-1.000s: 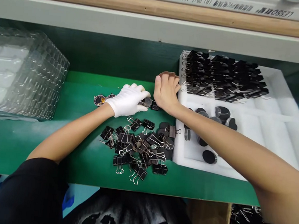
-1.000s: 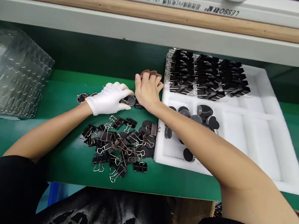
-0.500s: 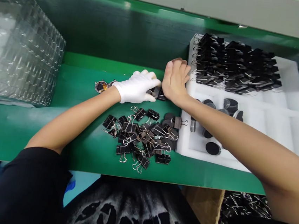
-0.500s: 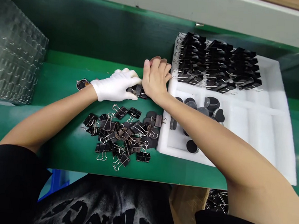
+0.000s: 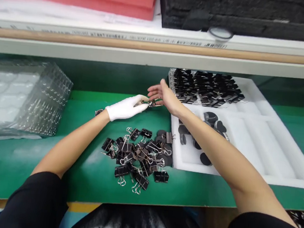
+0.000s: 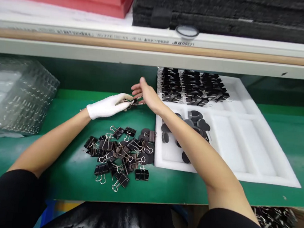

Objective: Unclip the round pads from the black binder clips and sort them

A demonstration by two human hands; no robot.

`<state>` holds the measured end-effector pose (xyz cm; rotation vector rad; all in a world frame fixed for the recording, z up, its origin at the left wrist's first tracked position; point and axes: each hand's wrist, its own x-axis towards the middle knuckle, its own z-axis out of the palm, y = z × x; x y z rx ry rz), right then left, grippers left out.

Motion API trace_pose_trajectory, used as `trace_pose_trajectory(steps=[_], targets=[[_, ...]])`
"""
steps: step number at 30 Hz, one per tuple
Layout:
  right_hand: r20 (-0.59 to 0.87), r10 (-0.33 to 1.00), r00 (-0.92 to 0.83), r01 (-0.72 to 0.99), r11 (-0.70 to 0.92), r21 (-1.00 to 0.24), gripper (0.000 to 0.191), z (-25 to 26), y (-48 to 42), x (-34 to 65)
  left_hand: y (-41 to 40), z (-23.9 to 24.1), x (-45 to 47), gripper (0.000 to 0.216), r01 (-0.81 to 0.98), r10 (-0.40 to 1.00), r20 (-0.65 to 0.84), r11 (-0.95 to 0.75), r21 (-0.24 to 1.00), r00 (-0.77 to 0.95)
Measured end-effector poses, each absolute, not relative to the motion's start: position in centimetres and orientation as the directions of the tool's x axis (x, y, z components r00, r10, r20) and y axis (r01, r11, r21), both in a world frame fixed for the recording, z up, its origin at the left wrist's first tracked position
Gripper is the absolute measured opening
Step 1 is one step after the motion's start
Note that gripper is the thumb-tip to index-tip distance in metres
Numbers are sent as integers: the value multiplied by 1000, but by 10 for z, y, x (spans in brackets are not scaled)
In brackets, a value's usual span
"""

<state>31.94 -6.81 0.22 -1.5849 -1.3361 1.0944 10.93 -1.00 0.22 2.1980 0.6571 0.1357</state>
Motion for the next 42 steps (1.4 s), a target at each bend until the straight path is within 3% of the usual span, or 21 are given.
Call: trace_pose_trajectory(steps=[2, 5, 10, 14, 18, 21, 25, 27, 32, 35, 42], targets=[[-148, 989, -19, 245, -138, -960, 62, 18, -84, 326, -10, 12, 109, 61, 362, 500, -174, -308, 880, 849], [-155, 988, -1, 177, -152, -972, 46, 25, -103, 331, -16, 21, 113, 66, 355, 537, -225, -151, 923, 813], [-144, 988, -48, 170, -134, -976, 33, 7, -108, 335, -25, 23, 117, 61, 476, 546, -283, -251, 843, 789], [-69, 986, -152, 330, -15, -944, 24, 6, -114, 335, -27, 29, 117, 51, 551, 507, -301, -468, 691, 808], [-71, 989, -131, 531, 10, -847, 23, 29, -133, 329, -33, 36, 119, 53, 559, 496, -285, -589, 584, 820], [-9, 992, -123, 600, 67, -797, 28, 52, -151, 346, -35, 33, 119, 61, 518, 491, -238, -577, 631, 838], [245, 969, 6, 705, 170, -688, 28, 72, -180, 444, -23, 16, 118, 76, 494, 561, -171, -497, 714, 810], [276, 951, 140, 780, 66, -623, 30, 70, -197, 513, -16, 6, 118, 78, 521, 592, -199, -442, 730, 781], [220, 828, 516, 637, -199, -745, 42, 27, -227, 638, -11, -4, 120, 72, 528, 627, -204, -389, 755, 752], [191, 834, 518, 623, -215, -752, 44, -4, -227, 656, -11, -4, 120, 69, 520, 629, -201, -376, 767, 751], [158, 811, 563, 707, -375, -599, 42, -26, -219, 631, -8, -5, 116, 63, 525, 673, -208, -309, 793, 710]])
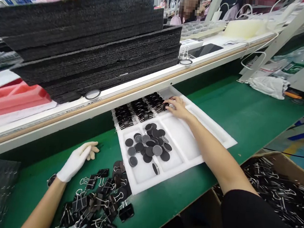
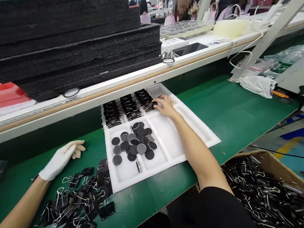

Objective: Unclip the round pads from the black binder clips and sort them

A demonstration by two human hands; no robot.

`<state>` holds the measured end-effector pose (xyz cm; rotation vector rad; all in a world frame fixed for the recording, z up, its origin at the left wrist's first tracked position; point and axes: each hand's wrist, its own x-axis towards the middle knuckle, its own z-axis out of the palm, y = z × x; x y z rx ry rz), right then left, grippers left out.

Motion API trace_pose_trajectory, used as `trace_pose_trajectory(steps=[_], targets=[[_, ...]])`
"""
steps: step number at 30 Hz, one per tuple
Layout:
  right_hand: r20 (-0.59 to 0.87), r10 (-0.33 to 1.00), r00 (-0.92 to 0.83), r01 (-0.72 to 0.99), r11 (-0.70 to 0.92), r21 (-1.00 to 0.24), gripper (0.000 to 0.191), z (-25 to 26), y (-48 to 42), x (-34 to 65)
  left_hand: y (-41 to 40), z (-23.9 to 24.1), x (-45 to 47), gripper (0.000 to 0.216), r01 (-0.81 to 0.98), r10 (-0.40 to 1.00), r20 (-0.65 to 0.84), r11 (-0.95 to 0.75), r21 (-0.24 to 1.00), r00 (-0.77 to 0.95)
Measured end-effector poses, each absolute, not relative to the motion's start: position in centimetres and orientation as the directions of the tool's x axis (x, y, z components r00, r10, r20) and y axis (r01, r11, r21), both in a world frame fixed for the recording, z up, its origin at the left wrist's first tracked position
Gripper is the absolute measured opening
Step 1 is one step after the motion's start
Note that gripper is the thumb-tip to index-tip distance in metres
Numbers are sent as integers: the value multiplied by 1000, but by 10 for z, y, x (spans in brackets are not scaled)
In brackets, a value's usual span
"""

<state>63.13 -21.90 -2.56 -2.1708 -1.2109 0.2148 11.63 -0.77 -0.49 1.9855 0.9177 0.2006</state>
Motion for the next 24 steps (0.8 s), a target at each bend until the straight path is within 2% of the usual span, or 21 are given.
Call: trace_pose_trajectory(steps=[4, 11, 13, 17, 20, 24], targets=[[228, 774, 590, 700, -350, -623, 52, -30, -222, 624, -17, -2, 121, 59, 534, 693, -189, -323, 781, 695], [240, 759, 605, 681, -337, -650, 67, -34, -221, 623, -28, -4, 125, 58, 543, 706, -170, -344, 766, 688], [261, 769, 584, 690, -299, -659, 63, -35, -221, 622, -29, -6, 123, 59, 532, 704, -174, -327, 781, 688], [326, 778, 538, 703, -199, -683, 44, -39, -223, 624, -28, -5, 121, 59, 509, 679, -185, -316, 800, 711], [324, 790, 520, 683, -157, -714, 42, -38, -225, 625, -28, -1, 121, 60, 514, 681, -188, -314, 798, 708], [292, 773, 563, 648, -194, -736, 41, -36, -227, 628, -26, 0, 123, 62, 505, 680, -185, -307, 807, 709]])
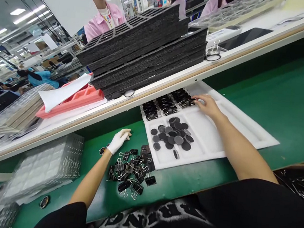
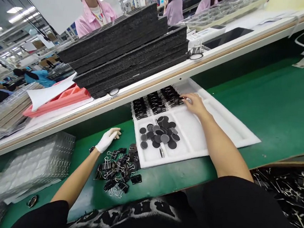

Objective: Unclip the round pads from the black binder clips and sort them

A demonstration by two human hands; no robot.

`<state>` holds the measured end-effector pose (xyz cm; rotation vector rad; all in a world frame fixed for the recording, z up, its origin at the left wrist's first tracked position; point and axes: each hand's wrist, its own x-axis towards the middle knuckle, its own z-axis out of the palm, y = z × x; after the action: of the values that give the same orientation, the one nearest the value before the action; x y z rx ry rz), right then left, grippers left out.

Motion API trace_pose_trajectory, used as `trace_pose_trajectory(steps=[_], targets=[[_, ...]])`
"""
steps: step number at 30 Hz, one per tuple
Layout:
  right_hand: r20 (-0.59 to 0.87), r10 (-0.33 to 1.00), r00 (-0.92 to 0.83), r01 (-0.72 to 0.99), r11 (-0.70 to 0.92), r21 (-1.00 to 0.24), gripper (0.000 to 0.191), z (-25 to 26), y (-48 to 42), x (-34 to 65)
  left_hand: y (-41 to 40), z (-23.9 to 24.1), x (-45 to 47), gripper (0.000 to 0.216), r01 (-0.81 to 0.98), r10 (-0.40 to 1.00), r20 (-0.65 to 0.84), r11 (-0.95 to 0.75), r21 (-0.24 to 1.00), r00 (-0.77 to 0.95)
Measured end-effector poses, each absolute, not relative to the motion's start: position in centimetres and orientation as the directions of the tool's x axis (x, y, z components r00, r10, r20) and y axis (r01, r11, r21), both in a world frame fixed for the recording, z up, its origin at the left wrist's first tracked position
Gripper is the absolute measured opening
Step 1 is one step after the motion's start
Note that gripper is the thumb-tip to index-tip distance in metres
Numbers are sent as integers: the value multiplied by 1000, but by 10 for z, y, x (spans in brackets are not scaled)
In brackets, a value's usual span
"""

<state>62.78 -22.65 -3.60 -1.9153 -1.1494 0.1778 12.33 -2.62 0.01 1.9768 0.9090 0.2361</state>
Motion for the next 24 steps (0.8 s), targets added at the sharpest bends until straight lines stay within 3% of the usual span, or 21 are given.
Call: trace_pose_trajectory(steps=[9, 15, 18, 21, 24], targets=[[255, 774, 580, 649, -250, -718, 34, -36, -228, 624, -19, -14, 125, 73, 454, 692, -133, -304, 838, 710], [253, 787, 562, 705, -296, -645, 44, -25, -238, 615, -21, -6, 120, 76, 385, 741, -92, -235, 892, 665], [267, 797, 542, 748, -312, -585, 47, -25, -243, 611, -30, 12, 94, 74, 331, 816, 11, -247, 911, 578], [266, 811, 521, 801, -357, -480, 50, -24, -244, 607, -54, 28, 55, 65, 383, 874, 109, -315, 868, 473], [317, 812, 489, 855, -376, -358, 57, -22, -244, 603, -93, 30, 12, 56, 531, 868, 197, -442, 723, 455]])
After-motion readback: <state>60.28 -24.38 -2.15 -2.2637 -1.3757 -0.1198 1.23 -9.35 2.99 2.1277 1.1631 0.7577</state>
